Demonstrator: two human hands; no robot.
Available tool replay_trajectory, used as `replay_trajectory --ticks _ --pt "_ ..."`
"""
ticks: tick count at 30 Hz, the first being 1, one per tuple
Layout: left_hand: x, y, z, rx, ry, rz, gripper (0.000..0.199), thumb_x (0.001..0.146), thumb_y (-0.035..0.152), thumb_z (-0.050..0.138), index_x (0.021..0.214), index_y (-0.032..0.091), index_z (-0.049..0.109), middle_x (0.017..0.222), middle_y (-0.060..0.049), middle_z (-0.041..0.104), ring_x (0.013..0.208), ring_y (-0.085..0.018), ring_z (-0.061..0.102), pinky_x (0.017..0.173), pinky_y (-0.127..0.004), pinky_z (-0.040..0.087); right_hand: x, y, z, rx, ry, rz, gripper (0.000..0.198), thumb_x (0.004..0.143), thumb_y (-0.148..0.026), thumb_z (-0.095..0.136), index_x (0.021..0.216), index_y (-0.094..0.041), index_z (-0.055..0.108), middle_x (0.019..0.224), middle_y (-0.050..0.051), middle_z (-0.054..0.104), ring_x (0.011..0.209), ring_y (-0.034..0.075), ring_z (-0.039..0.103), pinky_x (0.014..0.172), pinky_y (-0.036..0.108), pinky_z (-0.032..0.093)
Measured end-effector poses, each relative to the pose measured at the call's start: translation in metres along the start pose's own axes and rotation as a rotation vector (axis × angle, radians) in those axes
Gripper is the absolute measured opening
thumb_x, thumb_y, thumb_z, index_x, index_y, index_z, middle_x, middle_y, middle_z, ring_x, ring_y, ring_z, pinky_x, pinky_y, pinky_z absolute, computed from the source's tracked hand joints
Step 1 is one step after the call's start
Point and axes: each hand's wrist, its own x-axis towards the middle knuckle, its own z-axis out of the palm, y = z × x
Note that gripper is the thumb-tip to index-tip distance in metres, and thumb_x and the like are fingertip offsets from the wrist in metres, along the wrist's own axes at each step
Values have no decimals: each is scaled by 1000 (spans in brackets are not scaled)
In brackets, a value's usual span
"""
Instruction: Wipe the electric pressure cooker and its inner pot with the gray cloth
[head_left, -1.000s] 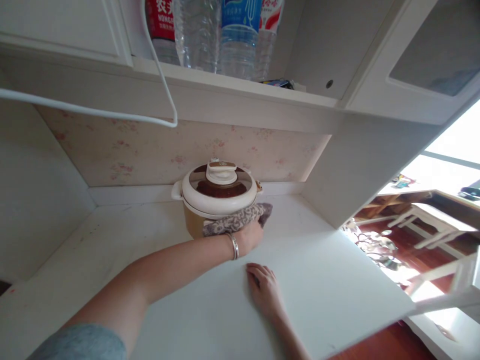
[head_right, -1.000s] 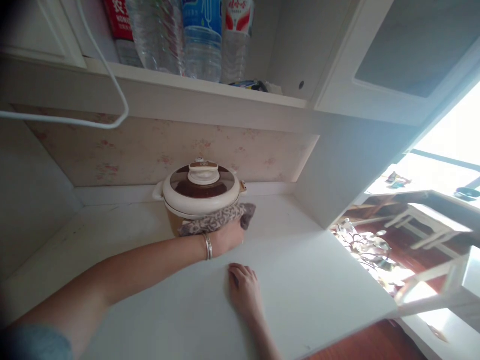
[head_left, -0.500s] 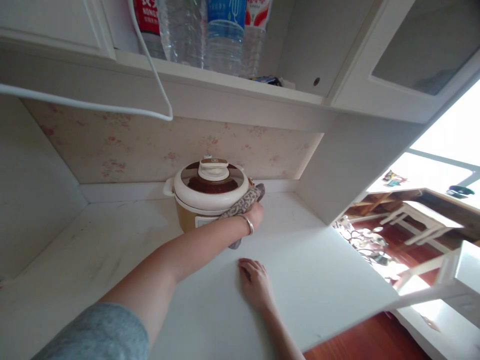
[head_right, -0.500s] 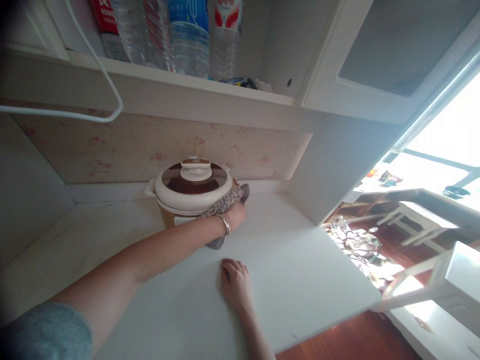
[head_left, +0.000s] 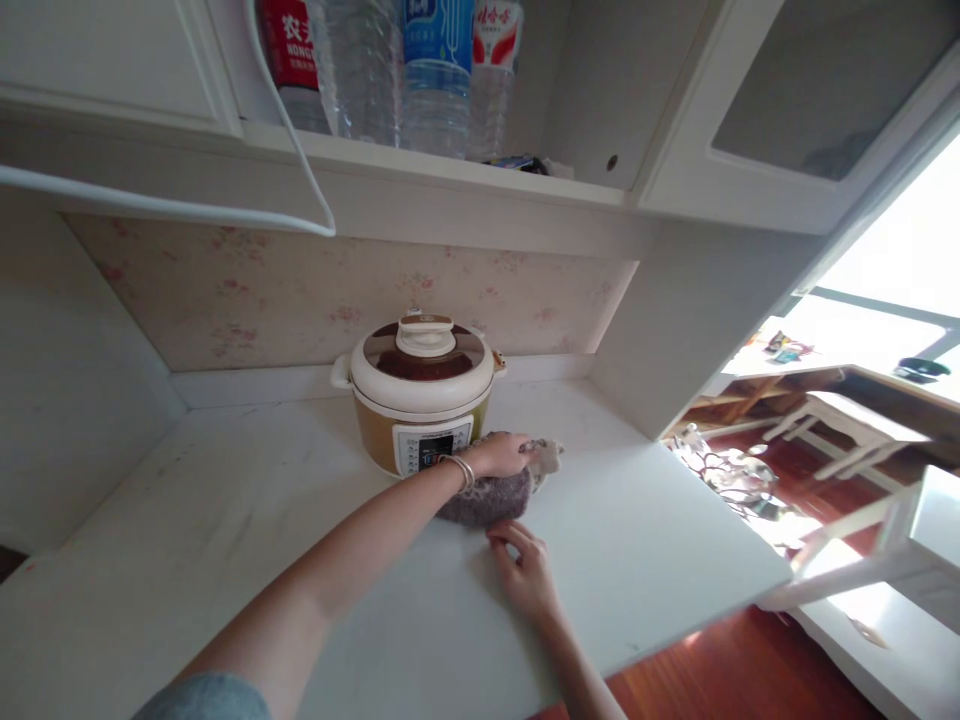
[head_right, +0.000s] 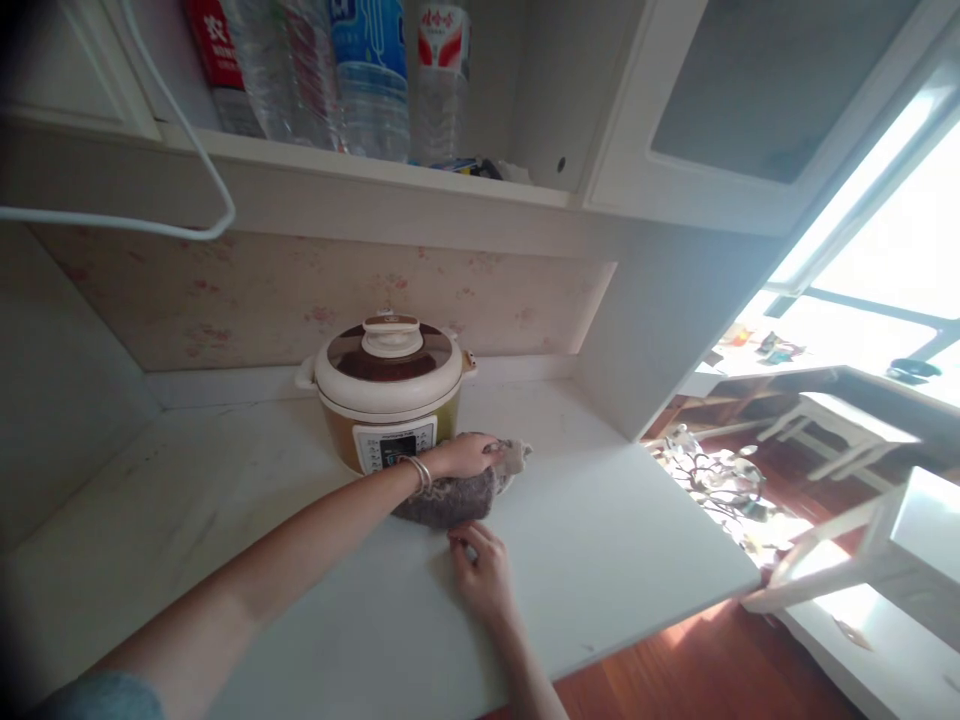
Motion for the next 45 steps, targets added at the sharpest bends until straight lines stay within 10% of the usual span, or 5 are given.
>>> replay_trajectory --ticks 13,18,25,30,45 --pt "-55 75 85 -311 95 577 47 89 25 51 136 21 47 144 -9 49 134 -19 42 115 -34 28 -32 -68 -79 68 528 99 23 84 -40 61 90 -18 68 82 7 71 70 19 64 62 29 53" --pt "-98 48 41 -522 505 273 28 96 25 39 109 22 63 113 -6 67 108 -16 60 100 -31 45 -29 -42 -84 -106 271 271 37 88 -50 50 106 -22 67 102 9 71 92 24 66 83 37 54" --pt "-189 -104 -39 -760 1165 -409 24 86 38 55 99 20 63 96 -4 65 79 -17 61 71 -29 50 -31 22 -66 -667 -117 197 41 90 -52 44 126 -37 60 139 -2 53 132 29 44 114 63 15" --pt "-188 -168 -76 -1036 937 -476 44 85 50 57 121 24 58 144 -7 46 126 -24 47 91 -37 49 -40 38 -71 -775 -142 119 44 94 -50 39 134 -37 53 143 -2 48 135 27 41 114 61 15" --pt "-119 -166 -68 -1219 585 -310 57 85 61 53 136 37 45 151 -1 38 139 -24 33 100 -44 45 -61 47 -83 -921 -75 -109 43 88 -49 52 128 -35 59 137 -3 54 125 30 52 110 55 33"
